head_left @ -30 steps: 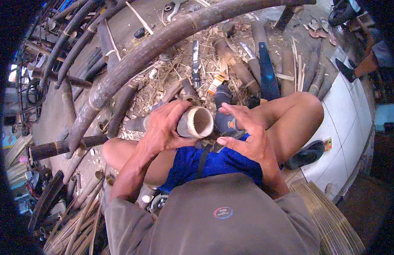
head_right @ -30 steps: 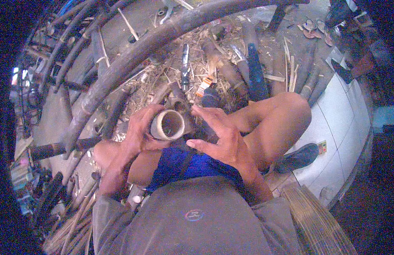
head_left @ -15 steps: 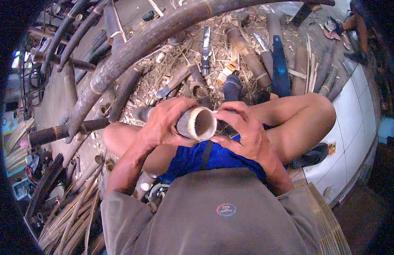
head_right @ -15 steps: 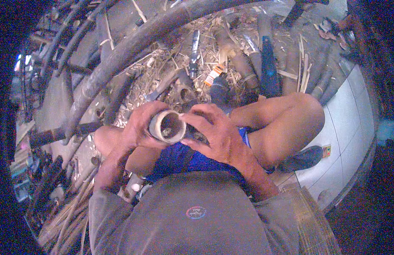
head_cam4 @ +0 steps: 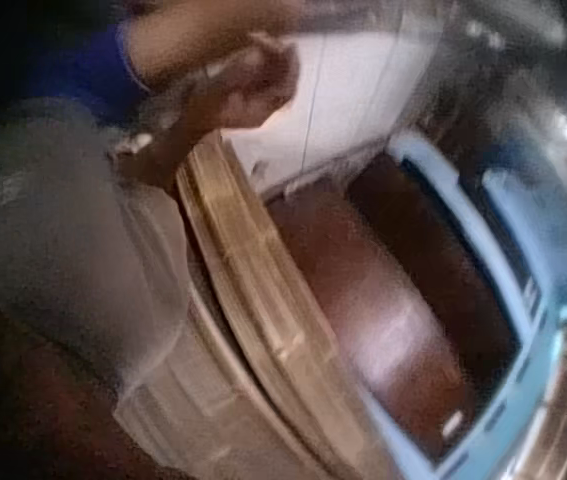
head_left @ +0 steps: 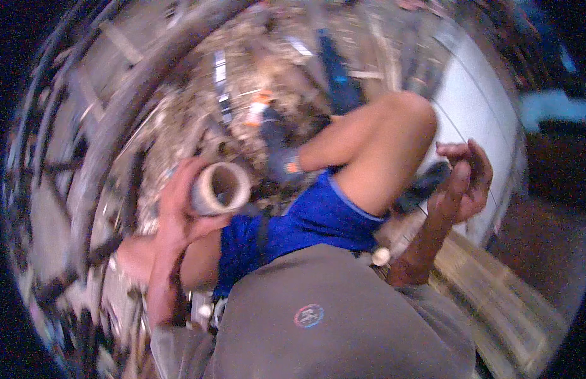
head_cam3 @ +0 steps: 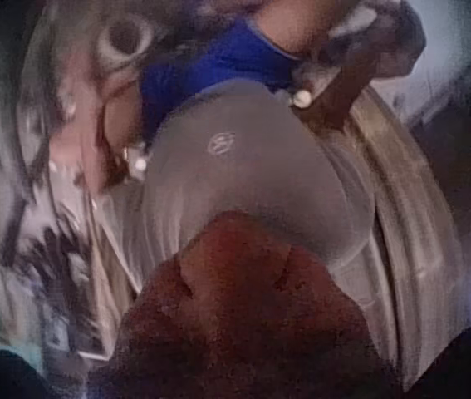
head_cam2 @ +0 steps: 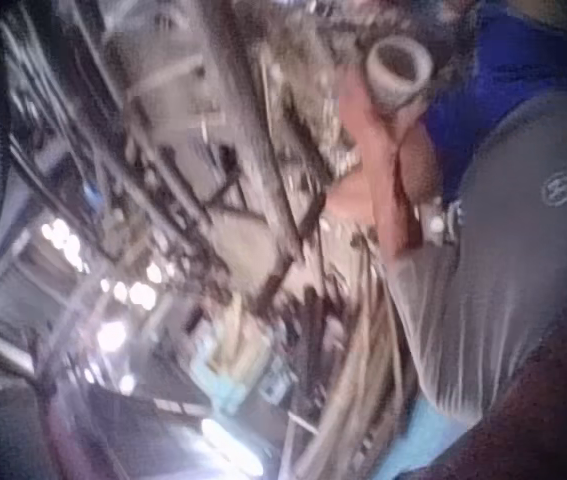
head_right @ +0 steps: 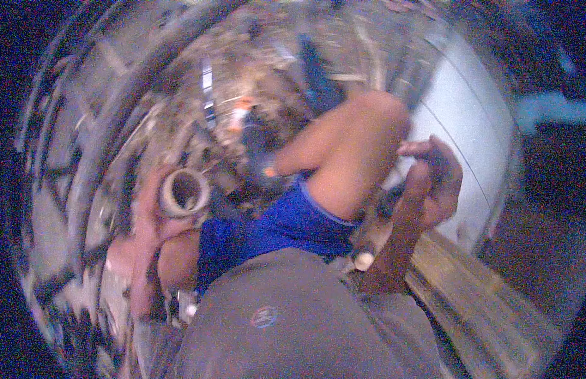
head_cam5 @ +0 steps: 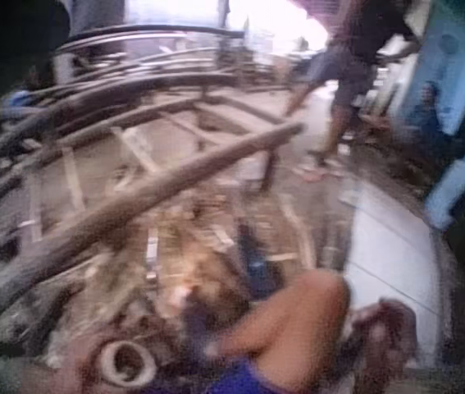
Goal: The person applies glue from a white tube to the edges of a small bamboo ring and a U-shaped bamboo piece, then presses them together to form a joint. The person repeats the gluing and pressing steps on the same components.
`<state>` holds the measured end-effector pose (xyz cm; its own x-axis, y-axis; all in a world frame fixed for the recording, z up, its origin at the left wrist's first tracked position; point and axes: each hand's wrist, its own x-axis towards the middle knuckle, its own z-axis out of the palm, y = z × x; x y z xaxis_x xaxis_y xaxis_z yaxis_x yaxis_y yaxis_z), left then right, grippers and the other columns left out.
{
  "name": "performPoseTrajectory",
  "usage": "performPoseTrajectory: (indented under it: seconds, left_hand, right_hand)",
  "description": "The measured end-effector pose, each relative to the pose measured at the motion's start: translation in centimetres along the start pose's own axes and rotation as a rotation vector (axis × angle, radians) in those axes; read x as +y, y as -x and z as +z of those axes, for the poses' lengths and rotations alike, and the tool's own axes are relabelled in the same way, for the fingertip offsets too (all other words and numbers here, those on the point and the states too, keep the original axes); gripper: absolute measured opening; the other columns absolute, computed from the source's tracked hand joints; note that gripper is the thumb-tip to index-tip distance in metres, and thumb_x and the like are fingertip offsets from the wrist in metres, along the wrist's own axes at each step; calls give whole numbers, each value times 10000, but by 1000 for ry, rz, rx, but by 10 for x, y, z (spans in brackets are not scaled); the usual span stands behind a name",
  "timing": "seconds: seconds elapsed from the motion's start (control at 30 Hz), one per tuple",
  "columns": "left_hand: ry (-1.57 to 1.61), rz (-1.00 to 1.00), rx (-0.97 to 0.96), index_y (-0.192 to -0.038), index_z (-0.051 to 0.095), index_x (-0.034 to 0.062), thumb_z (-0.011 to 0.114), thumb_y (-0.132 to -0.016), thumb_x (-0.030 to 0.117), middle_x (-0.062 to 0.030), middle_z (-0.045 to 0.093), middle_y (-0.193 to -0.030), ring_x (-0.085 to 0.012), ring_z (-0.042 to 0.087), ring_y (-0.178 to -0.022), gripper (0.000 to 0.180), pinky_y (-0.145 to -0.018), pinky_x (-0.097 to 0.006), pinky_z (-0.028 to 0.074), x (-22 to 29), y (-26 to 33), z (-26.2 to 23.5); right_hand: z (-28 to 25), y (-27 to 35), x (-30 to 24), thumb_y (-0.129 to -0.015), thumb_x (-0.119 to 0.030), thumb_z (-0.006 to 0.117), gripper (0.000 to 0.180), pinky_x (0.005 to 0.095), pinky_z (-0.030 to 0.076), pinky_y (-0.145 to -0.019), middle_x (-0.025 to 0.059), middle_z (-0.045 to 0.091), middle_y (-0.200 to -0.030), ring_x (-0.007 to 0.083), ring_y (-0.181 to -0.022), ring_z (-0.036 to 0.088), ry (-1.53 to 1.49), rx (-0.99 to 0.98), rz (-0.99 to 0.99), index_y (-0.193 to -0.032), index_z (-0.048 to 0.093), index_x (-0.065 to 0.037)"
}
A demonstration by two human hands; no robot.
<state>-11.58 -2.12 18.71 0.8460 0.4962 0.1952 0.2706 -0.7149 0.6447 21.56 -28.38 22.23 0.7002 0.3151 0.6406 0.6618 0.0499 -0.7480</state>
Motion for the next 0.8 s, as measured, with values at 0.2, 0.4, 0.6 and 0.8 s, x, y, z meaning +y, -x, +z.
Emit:
performPoseTrajectory:
  seconds: [0.2, 0.4, 0.6, 0.8]
  left_hand:
    - [152, -223, -119, -1272, 582, 16, 889, -636, 251, -183, 646, -1150, -368, 660, -1074, 744, -942, -423, 521, 16, -16, 5]
    - [268, -356, -128, -1293, 572, 25, 838, -665, 88, -135, 648, -1174, -259, 647, -1111, 685, -962, -370, 514, -4, -15, 21]
    - [184, -399, -104, -1321, 577, 44, 842, -686, 105, -136, 678, -1178, -265, 665, -1123, 691, -1000, -391, 505, -2, -11, 17]
    - [-7, -244, -47, -1346, 579, 78, 866, -679, 207, -168, 681, -1240, -347, 663, -1167, 737, -1016, -434, 502, 7, -3, 0]
  right_hand:
    - [-106, 25, 119, -1002, -156, 635, 251, 330, 540, -795, 84, 691, -900, 176, -828, 660, 347, 325, 432, -1167, 670, 29]
    - [-147, 187, 293, -949, -158, 652, 328, 285, 532, -585, 76, 705, -899, 130, -673, 646, 556, 116, 643, -1208, 644, 43]
    - [-95, 172, 319, -913, -237, 717, 545, 362, 561, -725, 193, 731, -1050, 261, -821, 705, 594, 172, 867, -1327, 570, 85]
    - [-80, 123, 303, -942, -267, 703, 526, 368, 590, -698, 221, 737, -1057, 275, -809, 730, 436, 194, 1007, -1291, 555, 98]
